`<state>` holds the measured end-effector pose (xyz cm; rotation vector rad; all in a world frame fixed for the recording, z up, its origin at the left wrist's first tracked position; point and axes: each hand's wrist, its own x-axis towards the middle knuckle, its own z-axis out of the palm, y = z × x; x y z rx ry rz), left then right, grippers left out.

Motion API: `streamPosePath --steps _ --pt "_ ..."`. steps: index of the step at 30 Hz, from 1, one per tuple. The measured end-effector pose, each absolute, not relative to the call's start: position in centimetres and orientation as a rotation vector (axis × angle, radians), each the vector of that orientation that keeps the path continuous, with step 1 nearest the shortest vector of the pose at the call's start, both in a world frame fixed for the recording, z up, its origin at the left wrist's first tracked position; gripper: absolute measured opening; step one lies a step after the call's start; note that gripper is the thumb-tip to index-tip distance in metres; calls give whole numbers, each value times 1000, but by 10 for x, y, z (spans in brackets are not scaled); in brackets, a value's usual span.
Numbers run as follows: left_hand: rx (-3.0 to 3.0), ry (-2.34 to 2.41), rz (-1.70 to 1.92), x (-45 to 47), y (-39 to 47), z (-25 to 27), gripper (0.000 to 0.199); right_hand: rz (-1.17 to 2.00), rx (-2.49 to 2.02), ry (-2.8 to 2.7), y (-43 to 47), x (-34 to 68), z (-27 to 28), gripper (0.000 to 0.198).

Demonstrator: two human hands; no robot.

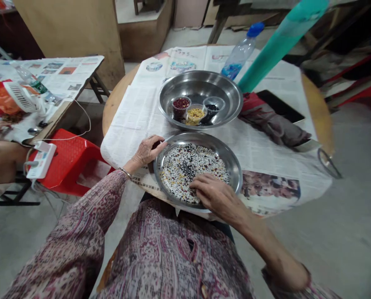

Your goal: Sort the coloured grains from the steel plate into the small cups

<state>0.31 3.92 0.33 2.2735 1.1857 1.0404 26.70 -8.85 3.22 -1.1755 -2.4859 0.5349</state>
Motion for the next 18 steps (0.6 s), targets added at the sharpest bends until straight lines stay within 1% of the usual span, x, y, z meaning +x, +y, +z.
streamPosePath --steps 5,8,11,14,18 --pt "2225 1283 1233 -4 31 18 17 266 -1293 -2279 -99 296 22 23" --pt "2186 1419 1278 -18 3 30 11 182 -1355 -2116 -103 305 13 21" --pt "2245 1405 1100 -29 -46 32 11 175 -1319 -2012 -107 302 5 16" --pt "2335 1405 949 -31 -94 22 13 142 -1300 -1908 -109 292 1 11" --pt "2347 1591 835 -21 -121 7 14 61 -1324 -1762 -112 285 -2 10"
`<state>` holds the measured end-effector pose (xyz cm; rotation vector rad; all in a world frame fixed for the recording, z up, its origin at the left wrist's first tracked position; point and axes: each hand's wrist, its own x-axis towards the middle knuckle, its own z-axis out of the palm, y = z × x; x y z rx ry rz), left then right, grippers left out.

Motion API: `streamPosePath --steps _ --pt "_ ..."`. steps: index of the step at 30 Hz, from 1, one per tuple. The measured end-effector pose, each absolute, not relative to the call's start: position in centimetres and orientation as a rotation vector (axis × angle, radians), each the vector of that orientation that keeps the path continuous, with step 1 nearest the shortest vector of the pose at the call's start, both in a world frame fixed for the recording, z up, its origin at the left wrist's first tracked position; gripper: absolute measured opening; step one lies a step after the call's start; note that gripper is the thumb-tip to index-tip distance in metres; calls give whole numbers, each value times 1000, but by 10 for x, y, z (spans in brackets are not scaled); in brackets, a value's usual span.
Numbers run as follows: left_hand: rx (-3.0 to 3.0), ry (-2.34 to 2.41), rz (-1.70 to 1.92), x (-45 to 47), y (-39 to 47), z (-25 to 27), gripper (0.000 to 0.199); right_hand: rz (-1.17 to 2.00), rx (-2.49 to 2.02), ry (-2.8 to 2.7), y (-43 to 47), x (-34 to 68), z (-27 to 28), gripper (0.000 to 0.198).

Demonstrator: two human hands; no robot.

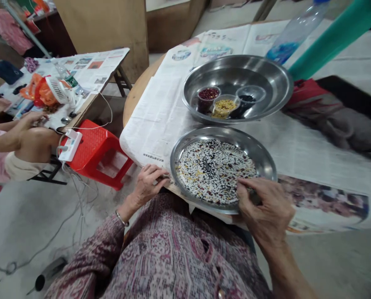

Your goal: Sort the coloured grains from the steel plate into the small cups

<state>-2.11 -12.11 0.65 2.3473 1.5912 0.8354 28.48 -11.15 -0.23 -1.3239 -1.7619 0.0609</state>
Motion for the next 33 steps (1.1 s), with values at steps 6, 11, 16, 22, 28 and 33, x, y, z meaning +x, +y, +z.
streamPosePath --steps 6,11,16,22,28,33 --pt "2322 1714 756 -9 -115 2 11 58 -1395 -1683 -115 287 -8 9" --pt "2401 1745 622 -4 -115 2 12 107 -1429 -1712 -115 285 -9 14" --pt "2438 1791 612 -2 -118 11 13 162 -1465 -1672 -115 285 -8 15" --pt "2246 1597 1228 12 -113 40 9 148 -1415 -1605 -114 283 -9 9" --pt "2513 1351 806 56 -104 48 12 95 -1335 -1592 -113 285 -16 11" --pt "2293 1514 1065 32 -111 33 11 39 -1267 -1599 -111 287 -23 9"
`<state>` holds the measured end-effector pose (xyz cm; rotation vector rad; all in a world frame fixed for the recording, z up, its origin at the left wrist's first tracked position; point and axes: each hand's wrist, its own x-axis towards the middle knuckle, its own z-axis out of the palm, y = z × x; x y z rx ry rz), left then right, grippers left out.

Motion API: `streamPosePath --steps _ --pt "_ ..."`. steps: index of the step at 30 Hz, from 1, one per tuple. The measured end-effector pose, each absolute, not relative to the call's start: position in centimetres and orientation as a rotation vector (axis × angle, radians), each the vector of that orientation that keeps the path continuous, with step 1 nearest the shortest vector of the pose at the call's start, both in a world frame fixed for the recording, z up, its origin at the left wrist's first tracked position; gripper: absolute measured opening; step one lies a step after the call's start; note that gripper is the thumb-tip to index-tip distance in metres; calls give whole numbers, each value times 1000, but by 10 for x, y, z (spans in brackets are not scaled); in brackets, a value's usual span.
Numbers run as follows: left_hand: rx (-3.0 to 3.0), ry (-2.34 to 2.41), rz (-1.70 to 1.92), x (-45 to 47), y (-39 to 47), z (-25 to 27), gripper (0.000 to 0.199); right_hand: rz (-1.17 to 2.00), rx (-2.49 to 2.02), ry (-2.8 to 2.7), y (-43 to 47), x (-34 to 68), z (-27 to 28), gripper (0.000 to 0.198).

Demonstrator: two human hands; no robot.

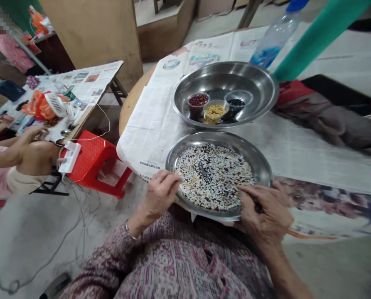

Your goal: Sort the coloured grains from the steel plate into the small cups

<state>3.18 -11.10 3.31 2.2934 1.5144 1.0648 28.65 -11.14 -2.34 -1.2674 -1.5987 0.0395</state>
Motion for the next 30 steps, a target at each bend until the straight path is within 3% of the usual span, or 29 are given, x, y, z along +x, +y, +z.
streamPosePath --steps 5,8,14,21,27,30 --pt "1975 1937 1123 -21 -117 7 10 19 -1297 -1593 -112 285 -23 8" --pt "1984 1944 1032 -29 -114 -1 16 26 -1326 -1592 -112 285 -21 9" --pt "2072 1925 859 -16 -102 5 2 85 -1381 -1583 -113 283 -18 12" --pt "2185 1965 526 -15 -97 14 8 3 -1352 -1598 -111 284 -21 13" --pt "2226 1804 953 8 -98 43 14 26 -1324 -1603 -111 285 -21 13" --pt "2433 1533 843 28 -97 55 13 3 -1312 -1614 -111 286 -23 11"
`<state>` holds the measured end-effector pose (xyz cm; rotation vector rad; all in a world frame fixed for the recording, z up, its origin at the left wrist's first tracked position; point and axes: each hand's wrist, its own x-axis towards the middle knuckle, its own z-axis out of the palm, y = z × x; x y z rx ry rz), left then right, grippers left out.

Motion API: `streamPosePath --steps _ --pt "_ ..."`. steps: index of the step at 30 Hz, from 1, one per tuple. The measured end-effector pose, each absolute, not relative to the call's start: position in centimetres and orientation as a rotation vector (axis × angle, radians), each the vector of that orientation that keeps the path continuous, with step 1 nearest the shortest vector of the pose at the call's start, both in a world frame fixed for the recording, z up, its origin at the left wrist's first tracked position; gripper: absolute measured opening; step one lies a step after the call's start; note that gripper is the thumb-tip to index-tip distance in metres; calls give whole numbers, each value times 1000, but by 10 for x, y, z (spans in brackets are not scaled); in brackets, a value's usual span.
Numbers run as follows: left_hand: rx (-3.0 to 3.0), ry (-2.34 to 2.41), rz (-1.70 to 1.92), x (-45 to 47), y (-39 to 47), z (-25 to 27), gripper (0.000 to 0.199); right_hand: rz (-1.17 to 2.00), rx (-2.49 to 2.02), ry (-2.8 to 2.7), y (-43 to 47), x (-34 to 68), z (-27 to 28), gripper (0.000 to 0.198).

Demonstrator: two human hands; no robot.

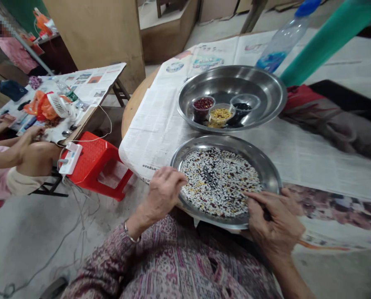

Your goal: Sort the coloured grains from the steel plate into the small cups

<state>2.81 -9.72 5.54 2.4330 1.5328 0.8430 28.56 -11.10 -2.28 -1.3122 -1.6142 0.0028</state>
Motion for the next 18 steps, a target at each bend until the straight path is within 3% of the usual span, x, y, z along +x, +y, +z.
streamPosePath --steps 3,9,14,18 --pt "2539 1418 658 38 -93 58 8 -1 -1311 -1629 -111 286 -24 10" --pt "2133 1747 1099 0 -61 36 5 4 -1283 -1624 -111 285 -22 9" --pt "1951 1871 955 -27 -25 14 18 25 -1280 -1614 -110 286 -21 9" --pt "1983 1904 797 -20 -13 16 6 33 -1293 -1619 -111 286 -22 9"
